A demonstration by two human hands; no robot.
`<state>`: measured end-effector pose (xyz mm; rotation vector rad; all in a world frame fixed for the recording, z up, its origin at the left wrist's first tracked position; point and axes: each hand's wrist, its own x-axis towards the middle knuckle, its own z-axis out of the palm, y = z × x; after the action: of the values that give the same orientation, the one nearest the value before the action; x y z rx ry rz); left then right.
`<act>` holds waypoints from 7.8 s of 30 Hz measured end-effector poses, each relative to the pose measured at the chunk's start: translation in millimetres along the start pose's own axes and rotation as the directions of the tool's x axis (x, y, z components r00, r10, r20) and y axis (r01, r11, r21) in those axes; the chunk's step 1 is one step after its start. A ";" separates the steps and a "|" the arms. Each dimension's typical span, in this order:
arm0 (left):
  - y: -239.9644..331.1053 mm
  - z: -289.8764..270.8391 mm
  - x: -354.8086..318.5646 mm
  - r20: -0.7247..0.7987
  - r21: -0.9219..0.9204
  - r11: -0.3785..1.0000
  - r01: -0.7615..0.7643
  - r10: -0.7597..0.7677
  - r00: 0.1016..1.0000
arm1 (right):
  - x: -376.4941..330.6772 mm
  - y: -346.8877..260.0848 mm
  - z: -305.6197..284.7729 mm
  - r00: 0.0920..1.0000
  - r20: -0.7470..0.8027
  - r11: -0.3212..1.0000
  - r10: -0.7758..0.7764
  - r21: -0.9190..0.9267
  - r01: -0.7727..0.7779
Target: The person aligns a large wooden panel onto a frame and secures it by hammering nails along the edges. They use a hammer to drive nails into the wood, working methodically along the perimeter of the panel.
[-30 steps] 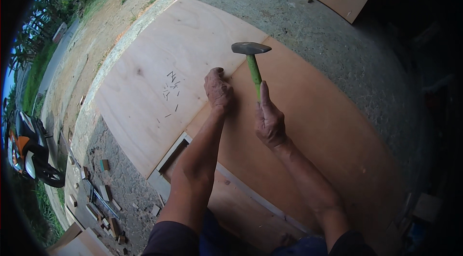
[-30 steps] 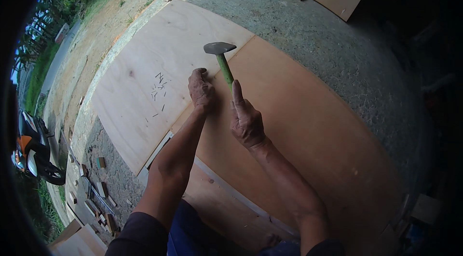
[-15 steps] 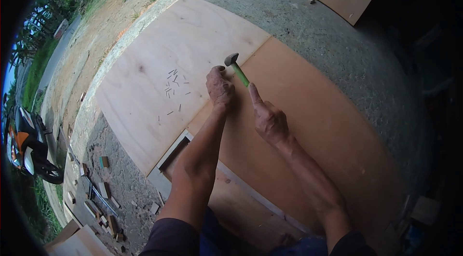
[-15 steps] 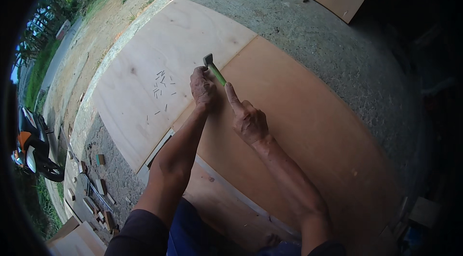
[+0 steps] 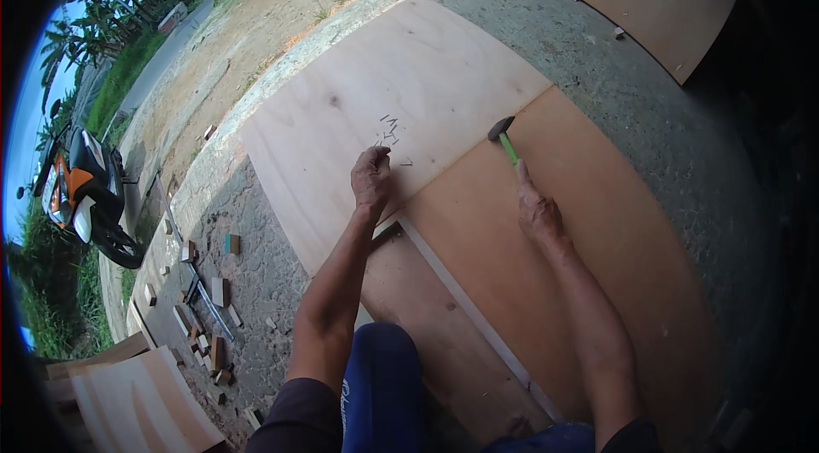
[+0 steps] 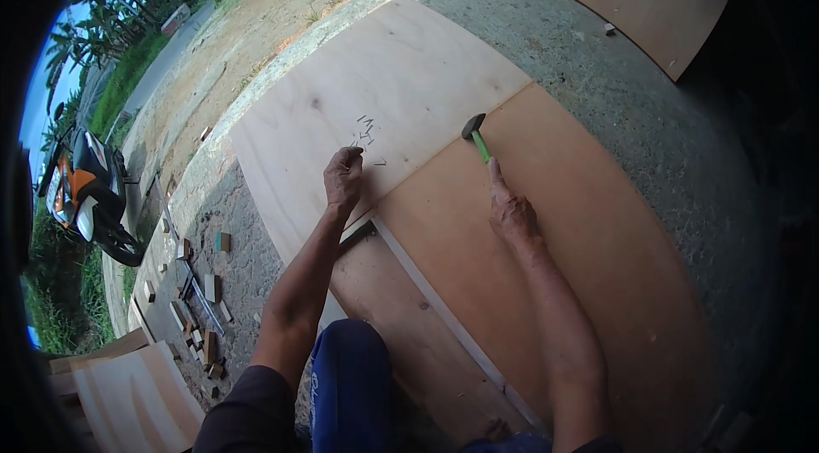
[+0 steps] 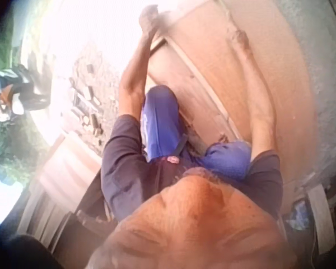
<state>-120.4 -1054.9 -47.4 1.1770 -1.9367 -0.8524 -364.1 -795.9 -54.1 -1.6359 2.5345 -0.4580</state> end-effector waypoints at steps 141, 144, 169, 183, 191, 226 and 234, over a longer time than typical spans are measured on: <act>-94.1 -27.3 12.2 0.208 0.624 0.754 -0.205 0.092 0.974 | -479.7 -69.6 -341.6 0.588 -0.123 0.600 0.800 0.121 -0.791; -175.3 -62.6 139.1 0.233 0.381 0.806 -0.454 0.391 0.890 | -505.8 -35.5 -313.1 0.616 -0.250 0.662 0.747 0.206 -0.720; 365.9 93.9 -354.4 0.702 -0.482 0.774 -0.410 0.622 0.348 | -814.1 -53.7 -138.0 0.267 -0.303 0.400 0.915 0.766 -0.503; 403.5 190.3 -741.6 0.517 -0.816 0.442 -0.373 0.846 -0.128 | -924.2 -35.2 -87.2 -0.115 -0.382 0.323 0.917 0.880 -0.349; 396.9 236.5 -794.8 0.816 -0.555 0.759 -0.340 0.576 -0.047 | -1056.2 37.9 -127.5 -0.258 -0.423 0.175 0.869 0.749 -0.639; 604.4 368.8 -694.0 0.818 -0.445 0.626 -0.641 0.576 -0.006 | -1080.6 134.9 -129.5 -0.470 -0.438 0.047 0.766 0.768 -0.639; 574.4 487.7 -786.0 0.735 -0.435 0.623 -0.650 0.663 0.144 | -1064.4 132.0 -108.5 -0.428 -0.595 -0.032 0.680 0.559 -0.829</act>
<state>-516.3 -41.0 -19.6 -0.4412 -2.8514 -0.9886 -55.8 236.8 -81.3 1.4523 3.3221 -0.8600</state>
